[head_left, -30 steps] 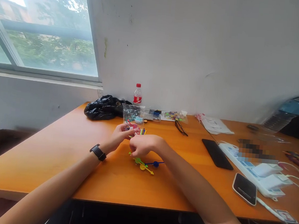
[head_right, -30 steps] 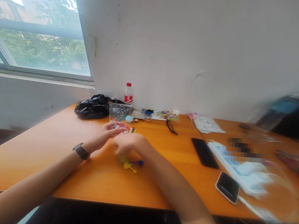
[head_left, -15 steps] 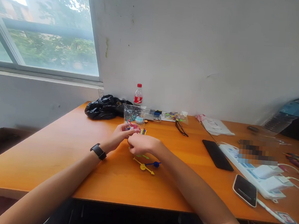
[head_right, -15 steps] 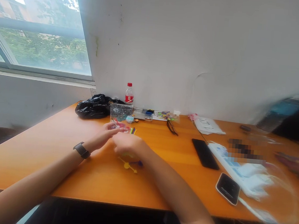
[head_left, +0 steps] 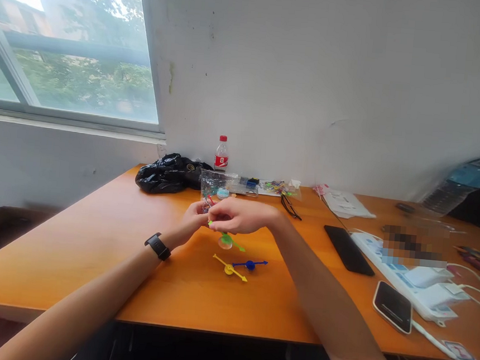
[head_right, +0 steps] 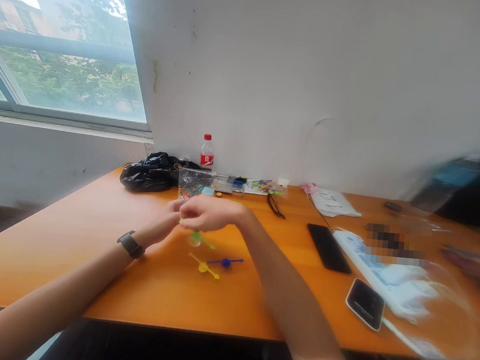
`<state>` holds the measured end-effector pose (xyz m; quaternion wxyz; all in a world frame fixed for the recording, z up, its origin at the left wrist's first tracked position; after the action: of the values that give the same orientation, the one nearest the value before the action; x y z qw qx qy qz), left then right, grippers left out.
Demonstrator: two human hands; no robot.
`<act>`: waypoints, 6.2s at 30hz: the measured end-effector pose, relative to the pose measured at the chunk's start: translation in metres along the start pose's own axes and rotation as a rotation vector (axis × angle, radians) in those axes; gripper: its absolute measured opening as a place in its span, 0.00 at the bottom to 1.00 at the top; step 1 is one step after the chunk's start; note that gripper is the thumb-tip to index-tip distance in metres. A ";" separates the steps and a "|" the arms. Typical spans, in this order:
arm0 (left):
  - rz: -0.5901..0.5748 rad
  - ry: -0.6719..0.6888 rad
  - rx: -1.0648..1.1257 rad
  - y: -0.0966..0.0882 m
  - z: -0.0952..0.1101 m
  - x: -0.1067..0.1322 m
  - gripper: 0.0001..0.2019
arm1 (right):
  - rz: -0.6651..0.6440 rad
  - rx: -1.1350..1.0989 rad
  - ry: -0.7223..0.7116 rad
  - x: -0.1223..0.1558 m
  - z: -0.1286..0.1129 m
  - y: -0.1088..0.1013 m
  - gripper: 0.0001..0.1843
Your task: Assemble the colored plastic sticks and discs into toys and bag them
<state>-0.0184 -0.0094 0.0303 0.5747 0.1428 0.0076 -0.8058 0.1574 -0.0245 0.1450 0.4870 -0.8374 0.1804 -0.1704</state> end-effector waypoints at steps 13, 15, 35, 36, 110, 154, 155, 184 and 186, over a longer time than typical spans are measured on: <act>-0.136 -0.076 -0.050 0.015 0.007 0.009 0.22 | 0.796 -0.264 0.040 0.002 0.029 -0.024 0.12; -0.160 -0.071 -0.052 0.014 0.005 0.009 0.22 | 0.863 -0.189 0.066 0.003 0.028 -0.026 0.14; -0.207 -0.100 0.031 0.010 -0.010 0.005 0.28 | 1.119 0.176 0.094 0.024 0.027 -0.042 0.16; -0.202 -0.100 0.023 0.010 -0.010 0.005 0.28 | 1.138 0.205 0.088 0.026 0.026 -0.043 0.15; -0.136 0.020 0.132 0.017 0.005 0.007 0.32 | 0.656 0.328 0.081 0.037 0.003 -0.039 0.09; -0.010 0.055 0.028 0.017 0.010 0.007 0.21 | 0.668 0.204 0.036 0.032 0.012 -0.037 0.11; -0.005 0.052 0.016 0.017 0.011 0.007 0.20 | 0.651 0.199 0.042 0.032 0.013 -0.036 0.11; 0.185 0.079 0.098 0.000 -0.004 -0.003 0.20 | 0.102 0.203 0.083 0.009 -0.002 -0.003 0.06; 0.194 0.069 0.104 -0.001 -0.006 -0.004 0.20 | -0.149 0.258 0.165 -0.005 0.008 0.015 0.09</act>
<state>-0.0172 -0.0039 0.0259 0.6411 0.2001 -0.0283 -0.7404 0.1546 -0.0229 0.1274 0.5600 -0.7622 0.1340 -0.2959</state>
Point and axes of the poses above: each hand's wrist, its own x-axis away from the middle knuckle, its own y-axis out of the palm, z = x × y, the point moved 1 cm from there along -x, towards the middle knuckle, and after that the axes turned 8 degrees about x, right-handed, at the moved point
